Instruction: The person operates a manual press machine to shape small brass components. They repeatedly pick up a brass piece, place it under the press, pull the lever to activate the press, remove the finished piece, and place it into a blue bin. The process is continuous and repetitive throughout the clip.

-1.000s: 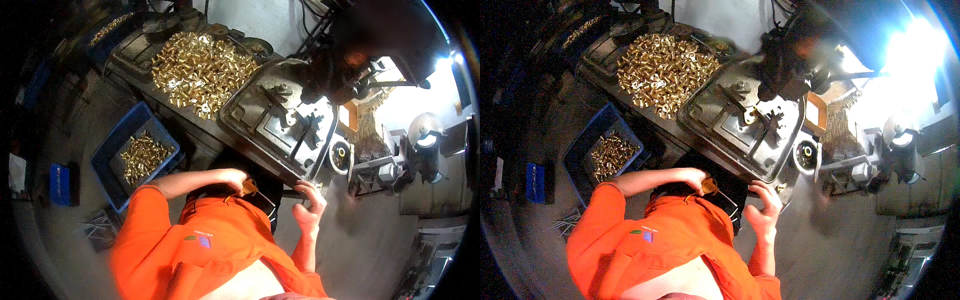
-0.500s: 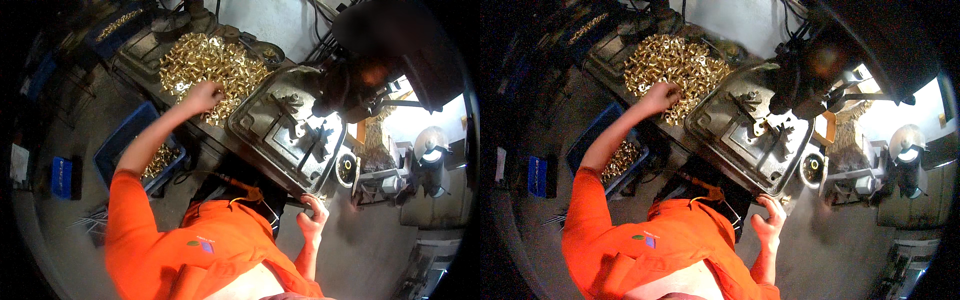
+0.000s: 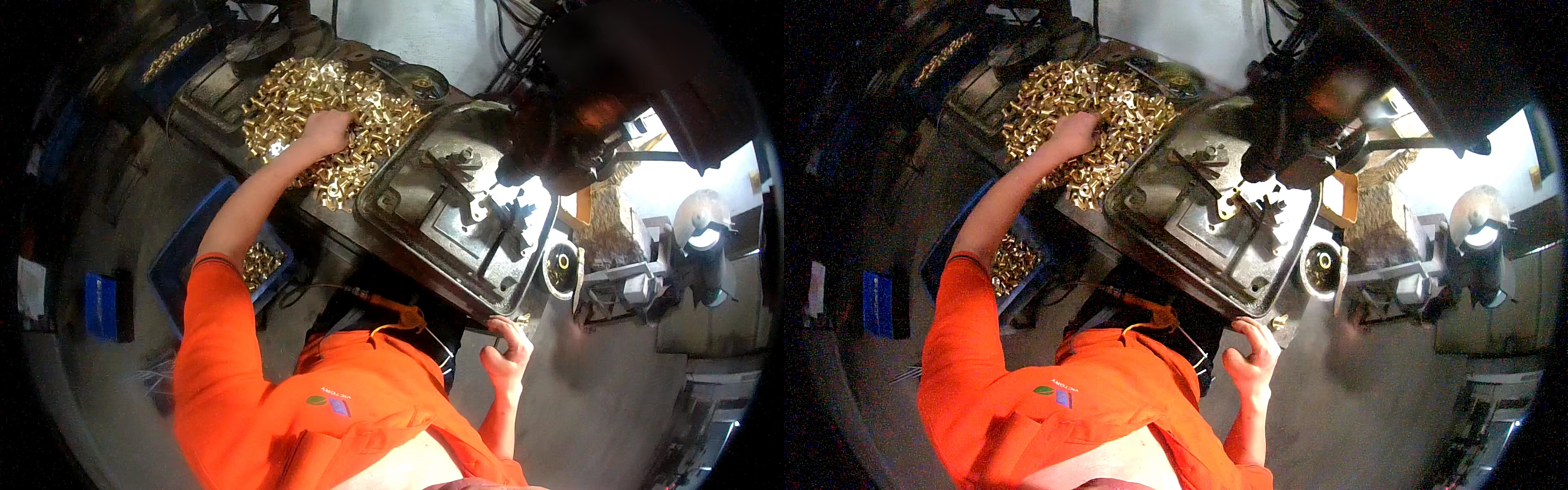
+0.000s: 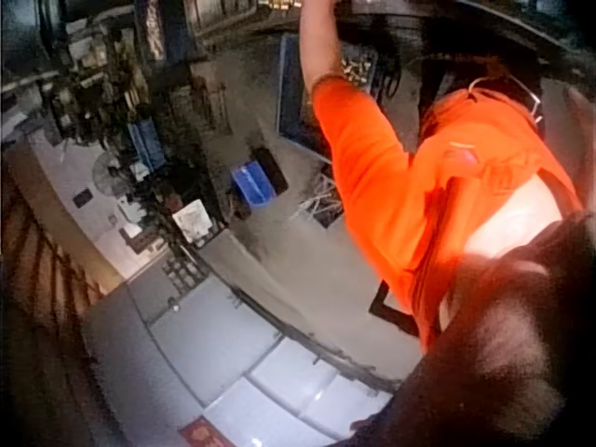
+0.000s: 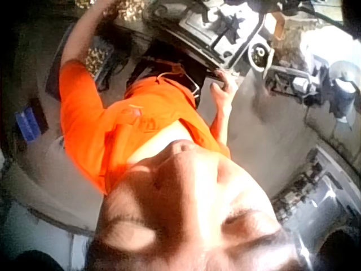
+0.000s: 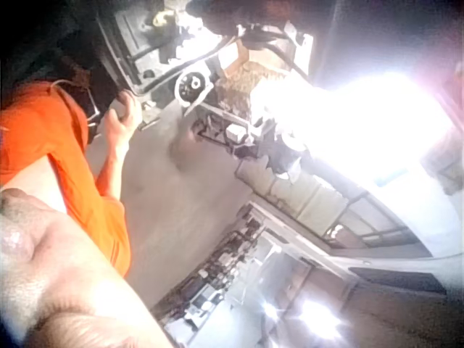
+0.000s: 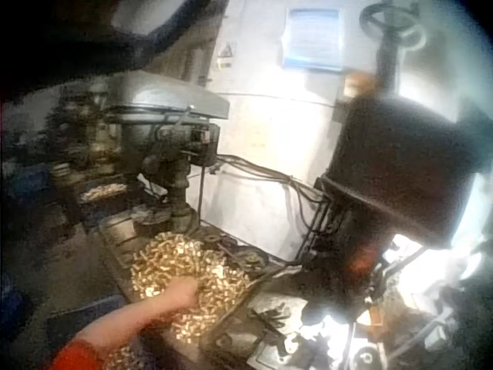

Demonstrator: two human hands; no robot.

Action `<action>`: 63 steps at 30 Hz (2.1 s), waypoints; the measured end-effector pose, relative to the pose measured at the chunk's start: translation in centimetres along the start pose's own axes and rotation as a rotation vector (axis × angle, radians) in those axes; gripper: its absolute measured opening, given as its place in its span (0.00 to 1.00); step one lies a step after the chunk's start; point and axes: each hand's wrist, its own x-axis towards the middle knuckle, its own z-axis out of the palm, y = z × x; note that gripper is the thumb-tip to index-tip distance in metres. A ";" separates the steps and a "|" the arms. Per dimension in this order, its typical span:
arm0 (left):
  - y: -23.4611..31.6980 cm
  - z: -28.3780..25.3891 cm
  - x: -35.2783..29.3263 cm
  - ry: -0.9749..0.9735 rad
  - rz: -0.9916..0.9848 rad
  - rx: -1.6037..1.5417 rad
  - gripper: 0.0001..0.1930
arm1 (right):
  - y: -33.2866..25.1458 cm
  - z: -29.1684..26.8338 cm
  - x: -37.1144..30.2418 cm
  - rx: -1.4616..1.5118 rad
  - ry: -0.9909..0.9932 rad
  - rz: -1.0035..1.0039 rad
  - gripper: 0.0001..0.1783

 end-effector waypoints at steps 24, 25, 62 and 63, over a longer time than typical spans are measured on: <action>11.5 -2.4 -15.0 -0.635 -0.089 -2.050 0.09 | -4.5 3.6 4.0 0.035 -0.112 -0.364 0.39; 13.6 -2.0 -16.5 -0.718 -0.144 -2.189 0.09 | -4.7 4.3 4.2 0.028 -0.098 -0.419 0.41; 18.9 -0.2 -18.6 -0.679 -0.202 -2.320 0.12 | -3.6 4.0 4.0 -0.110 -0.006 -0.454 0.42; 18.9 0.0 -18.6 -0.686 -0.202 -2.311 0.12 | -3.9 3.9 3.8 -0.141 -0.074 -0.447 0.42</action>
